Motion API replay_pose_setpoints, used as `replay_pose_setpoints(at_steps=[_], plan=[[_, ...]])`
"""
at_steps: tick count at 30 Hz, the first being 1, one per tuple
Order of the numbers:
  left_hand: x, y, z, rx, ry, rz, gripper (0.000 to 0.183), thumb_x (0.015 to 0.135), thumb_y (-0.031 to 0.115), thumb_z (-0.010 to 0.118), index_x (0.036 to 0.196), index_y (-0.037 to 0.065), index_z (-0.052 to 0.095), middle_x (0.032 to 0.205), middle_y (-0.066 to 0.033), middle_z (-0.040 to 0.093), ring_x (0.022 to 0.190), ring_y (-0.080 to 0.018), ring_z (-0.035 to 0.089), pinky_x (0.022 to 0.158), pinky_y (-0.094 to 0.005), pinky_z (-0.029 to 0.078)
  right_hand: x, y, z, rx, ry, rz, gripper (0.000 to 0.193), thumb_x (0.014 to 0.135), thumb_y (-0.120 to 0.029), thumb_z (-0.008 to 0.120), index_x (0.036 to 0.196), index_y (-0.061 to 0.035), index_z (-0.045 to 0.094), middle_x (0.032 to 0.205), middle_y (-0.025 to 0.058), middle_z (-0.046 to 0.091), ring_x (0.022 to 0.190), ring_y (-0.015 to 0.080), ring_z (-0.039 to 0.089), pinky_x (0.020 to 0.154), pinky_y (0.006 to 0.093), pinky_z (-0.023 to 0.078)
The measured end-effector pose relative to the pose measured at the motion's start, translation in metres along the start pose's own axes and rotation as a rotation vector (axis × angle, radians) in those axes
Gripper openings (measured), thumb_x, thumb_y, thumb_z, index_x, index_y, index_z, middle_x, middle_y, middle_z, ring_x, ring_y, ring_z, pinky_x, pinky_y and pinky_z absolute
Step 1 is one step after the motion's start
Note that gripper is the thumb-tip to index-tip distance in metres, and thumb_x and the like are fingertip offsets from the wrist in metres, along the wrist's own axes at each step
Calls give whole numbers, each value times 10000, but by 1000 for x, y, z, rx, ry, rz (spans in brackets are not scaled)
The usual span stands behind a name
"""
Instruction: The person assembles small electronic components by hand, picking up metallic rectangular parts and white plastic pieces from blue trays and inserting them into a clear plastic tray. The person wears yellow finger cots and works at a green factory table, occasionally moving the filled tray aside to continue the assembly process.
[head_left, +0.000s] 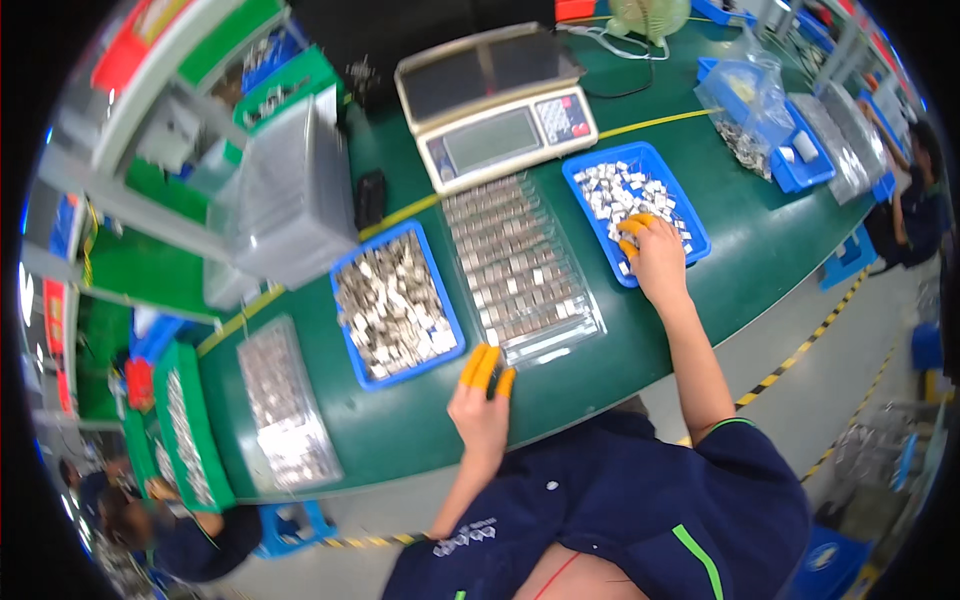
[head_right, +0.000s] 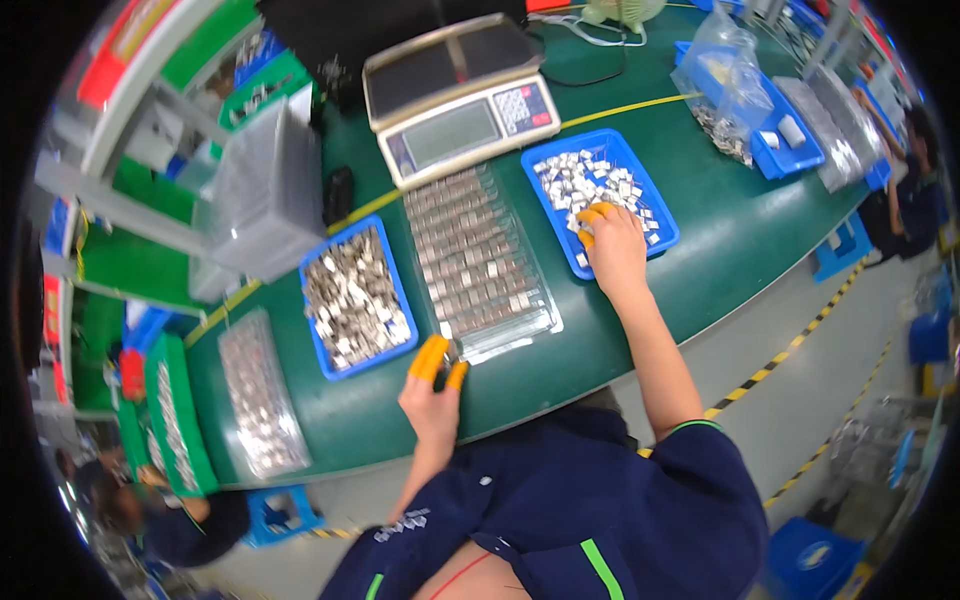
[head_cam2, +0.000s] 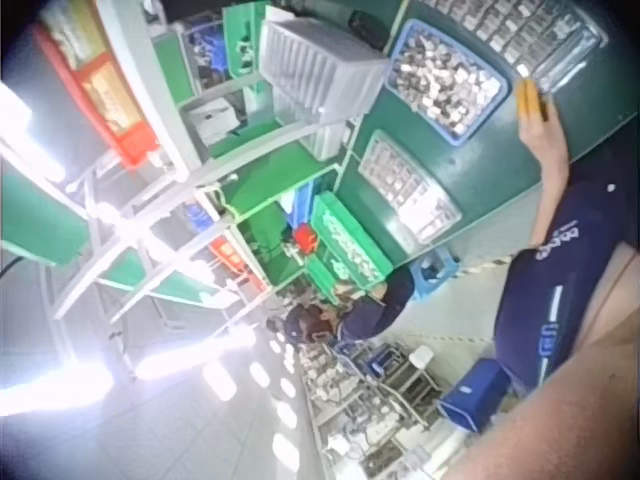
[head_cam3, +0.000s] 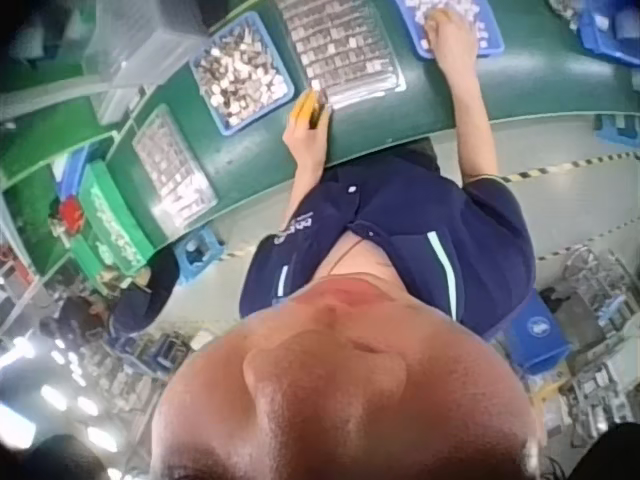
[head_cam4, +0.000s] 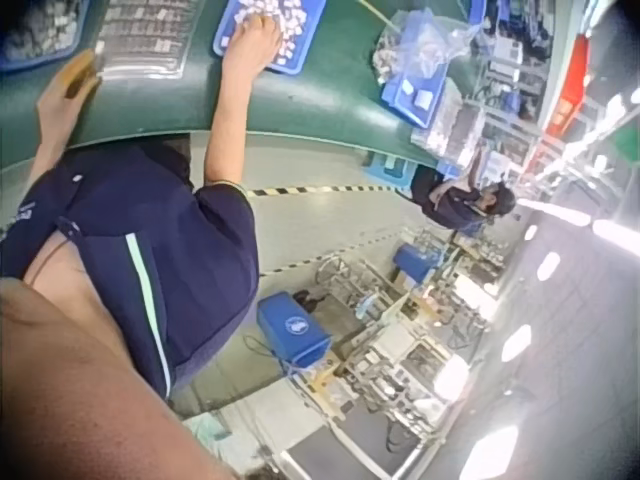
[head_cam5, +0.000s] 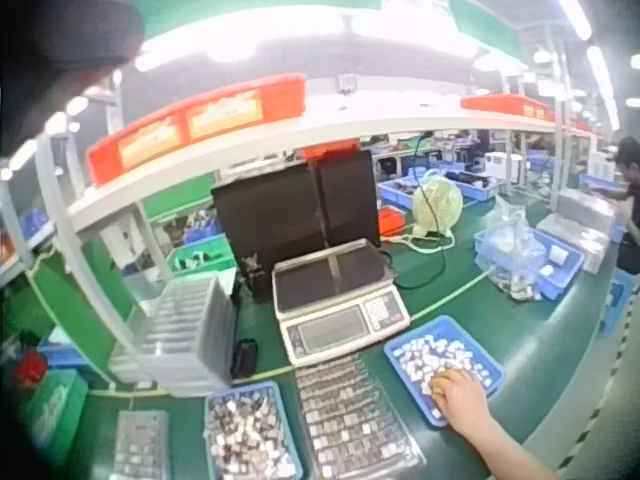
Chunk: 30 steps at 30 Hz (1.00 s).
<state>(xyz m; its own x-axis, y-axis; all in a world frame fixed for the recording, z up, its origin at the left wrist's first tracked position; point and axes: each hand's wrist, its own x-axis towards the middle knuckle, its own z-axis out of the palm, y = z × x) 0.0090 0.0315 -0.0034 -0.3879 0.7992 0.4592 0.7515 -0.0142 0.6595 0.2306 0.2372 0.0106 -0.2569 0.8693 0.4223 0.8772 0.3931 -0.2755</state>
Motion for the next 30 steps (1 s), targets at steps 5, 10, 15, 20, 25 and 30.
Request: replay_pose_setpoints(at_steps=[5, 10, 15, 20, 25, 30], plan=[[7, 7, 10, -20, -3, 3, 313, 687, -3, 711, 993, 53, 668, 1041, -98, 653, 895, -248, 646, 768, -310, 517, -4, -2, 2, 32, 61, 14, 245, 714, -98, 683, 952, -48, 655, 952, 135, 620, 894, 288, 571, 831, 384, 435], [6, 8, 4, -15, -47, -60, 340, 679, 39, 737, 1011, 58, 667, 1087, -104, 640, 863, -243, 655, 752, -306, 522, -7, 1, 5, -172, 25, 42, 145, 704, -114, 692, 797, -7, 662, 809, 142, 628, 845, 285, 595, 928, 375, 401], [40, -12, -27, 52, 74, -88, 332, 685, 103, 758, 1008, 90, 681, 946, -112, 678, 752, -243, 653, 672, -304, 513, -8, 12, 11, -186, 62, 21, 113, 721, -96, 666, 749, 13, 657, 776, 140, 627, 832, 273, 598, 974, 378, 375], [85, -70, -50, 403, 116, -146, 231, 682, 124, 729, 909, 96, 704, 858, -101, 640, 790, -262, 598, 689, -358, 486, -5, 3, 6, -77, 304, -68, 135, 789, -77, 617, 906, -15, 643, 838, 96, 638, 842, 246, 590, 984, 405, 357], [93, -80, -46, 477, 21, -96, 178, 690, 117, 719, 858, 59, 700, 831, -98, 623, 854, -257, 571, 735, -370, 471, -5, 14, 5, -33, 319, 83, 187, 866, -42, 524, 1043, -28, 583, 970, 107, 636, 929, 237, 572, 1027, 423, 250], [92, -76, -42, 434, -4, -59, 167, 675, 74, 695, 834, 34, 663, 820, -117, 612, 842, -285, 562, 741, -381, 467, -2, 15, 4, 234, 359, 242, 185, 894, -126, 537, 1047, -40, 593, 891, 86, 644, 858, 226, 554, 912, 372, 334]])
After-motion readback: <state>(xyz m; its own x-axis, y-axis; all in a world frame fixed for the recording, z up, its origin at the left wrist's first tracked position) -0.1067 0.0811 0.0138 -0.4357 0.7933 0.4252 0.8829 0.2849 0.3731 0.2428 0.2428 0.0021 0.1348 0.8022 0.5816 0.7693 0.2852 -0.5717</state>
